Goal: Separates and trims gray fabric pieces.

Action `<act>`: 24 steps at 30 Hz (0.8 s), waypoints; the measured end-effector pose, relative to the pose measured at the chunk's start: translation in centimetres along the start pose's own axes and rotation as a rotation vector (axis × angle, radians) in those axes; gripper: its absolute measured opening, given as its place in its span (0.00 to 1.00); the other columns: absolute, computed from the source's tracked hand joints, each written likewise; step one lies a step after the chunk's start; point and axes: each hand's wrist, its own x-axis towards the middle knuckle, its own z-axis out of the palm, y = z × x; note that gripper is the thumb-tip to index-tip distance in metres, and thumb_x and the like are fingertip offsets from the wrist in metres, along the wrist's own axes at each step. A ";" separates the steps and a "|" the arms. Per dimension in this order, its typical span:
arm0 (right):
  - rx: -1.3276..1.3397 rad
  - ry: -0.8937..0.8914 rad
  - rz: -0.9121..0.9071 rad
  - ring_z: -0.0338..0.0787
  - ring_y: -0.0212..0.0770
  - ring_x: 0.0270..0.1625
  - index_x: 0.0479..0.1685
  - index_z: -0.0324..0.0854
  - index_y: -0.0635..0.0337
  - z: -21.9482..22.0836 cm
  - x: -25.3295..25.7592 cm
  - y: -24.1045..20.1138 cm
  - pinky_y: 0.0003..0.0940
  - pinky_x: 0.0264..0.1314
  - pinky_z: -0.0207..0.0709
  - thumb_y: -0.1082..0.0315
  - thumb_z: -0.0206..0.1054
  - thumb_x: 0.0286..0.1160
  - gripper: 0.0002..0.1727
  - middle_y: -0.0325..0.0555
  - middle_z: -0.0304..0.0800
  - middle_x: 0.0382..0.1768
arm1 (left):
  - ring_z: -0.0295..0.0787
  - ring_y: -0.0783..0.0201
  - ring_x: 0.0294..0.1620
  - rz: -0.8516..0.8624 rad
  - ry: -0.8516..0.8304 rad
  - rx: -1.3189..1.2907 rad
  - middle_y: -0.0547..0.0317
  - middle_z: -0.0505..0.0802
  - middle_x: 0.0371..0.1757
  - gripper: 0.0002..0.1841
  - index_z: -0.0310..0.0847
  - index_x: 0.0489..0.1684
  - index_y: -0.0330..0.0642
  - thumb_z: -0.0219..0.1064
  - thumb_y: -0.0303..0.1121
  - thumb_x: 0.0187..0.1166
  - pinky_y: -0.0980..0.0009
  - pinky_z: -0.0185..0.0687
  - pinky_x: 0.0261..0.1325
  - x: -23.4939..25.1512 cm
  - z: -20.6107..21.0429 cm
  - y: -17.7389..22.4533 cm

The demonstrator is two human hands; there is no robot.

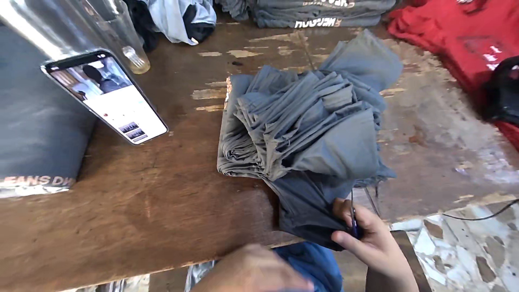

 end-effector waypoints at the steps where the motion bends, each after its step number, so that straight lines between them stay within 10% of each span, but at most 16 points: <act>1: -0.005 0.012 0.003 0.75 0.16 0.40 0.34 0.73 0.50 0.3 -0.1 -0.2 0.13 0.46 0.70 0.49 0.74 0.75 0.18 0.27 0.75 0.32 | 0.90 0.65 0.57 0.001 0.117 0.121 0.57 0.96 0.50 0.25 0.91 0.57 0.44 0.63 0.56 0.84 0.66 0.81 0.66 0.9 -0.7 0.2; 8: -0.281 0.146 -0.094 0.79 0.22 0.37 0.36 0.72 0.58 2.9 0.5 -1.5 0.12 0.43 0.73 0.64 0.69 0.68 0.11 0.40 0.77 0.31 | 0.93 0.49 0.50 -0.289 0.474 0.711 0.51 0.93 0.48 0.32 0.89 0.69 0.51 0.73 0.27 0.54 0.50 0.88 0.47 7.5 1.5 -3.0; 12: -0.436 0.269 -0.085 0.80 0.20 0.46 0.43 0.74 0.53 -1.5 -0.3 -1.8 0.14 0.51 0.74 0.58 0.68 0.72 0.12 0.35 0.79 0.40 | 0.92 0.69 0.63 -0.154 0.609 0.224 0.56 0.96 0.60 0.24 0.88 0.65 0.38 0.55 0.17 0.72 0.68 0.86 0.69 6.4 -0.6 -2.3; 15: -0.334 0.298 -0.158 0.81 0.12 0.57 0.46 0.76 0.38 -4.6 0.2 -4.0 0.12 0.60 0.75 0.59 0.70 0.75 0.08 0.17 0.82 0.51 | 0.92 0.73 0.58 0.024 0.629 -0.156 0.54 0.97 0.51 0.17 0.90 0.48 0.27 0.52 0.13 0.77 0.74 0.85 0.68 7.4 -1.5 -0.8; 18: -0.049 0.431 -0.319 0.88 0.32 0.67 0.48 0.83 0.41 -4.6 3.0 -6.4 0.28 0.70 0.81 0.68 0.70 0.76 0.09 0.28 0.89 0.63 | 0.90 0.69 0.62 0.129 0.637 -0.142 0.48 0.94 0.54 0.16 0.86 0.52 0.23 0.49 0.15 0.81 0.70 0.83 0.71 11.0 -2.5 0.6; 21: 0.119 0.501 -0.304 0.88 0.54 0.71 0.51 0.77 0.48 -6.1 6.3 -3.9 0.47 0.69 0.88 0.68 0.71 0.77 0.11 0.48 0.84 0.73 | 0.74 0.52 0.84 -0.031 0.488 0.265 0.39 0.77 0.83 0.21 0.78 0.79 0.37 0.57 0.29 0.88 0.60 0.75 0.81 15.5 -4.1 0.9; 24: -0.152 0.584 -0.034 0.83 0.37 0.72 0.67 0.66 0.68 -9.1 6.8 0.8 0.35 0.69 0.84 0.63 0.64 0.80 0.23 0.46 0.78 0.73 | 0.34 0.38 0.97 -0.305 0.177 0.600 0.34 0.44 0.96 0.29 0.65 0.90 0.55 0.60 0.45 0.89 0.51 0.45 0.94 19.6 -5.3 1.0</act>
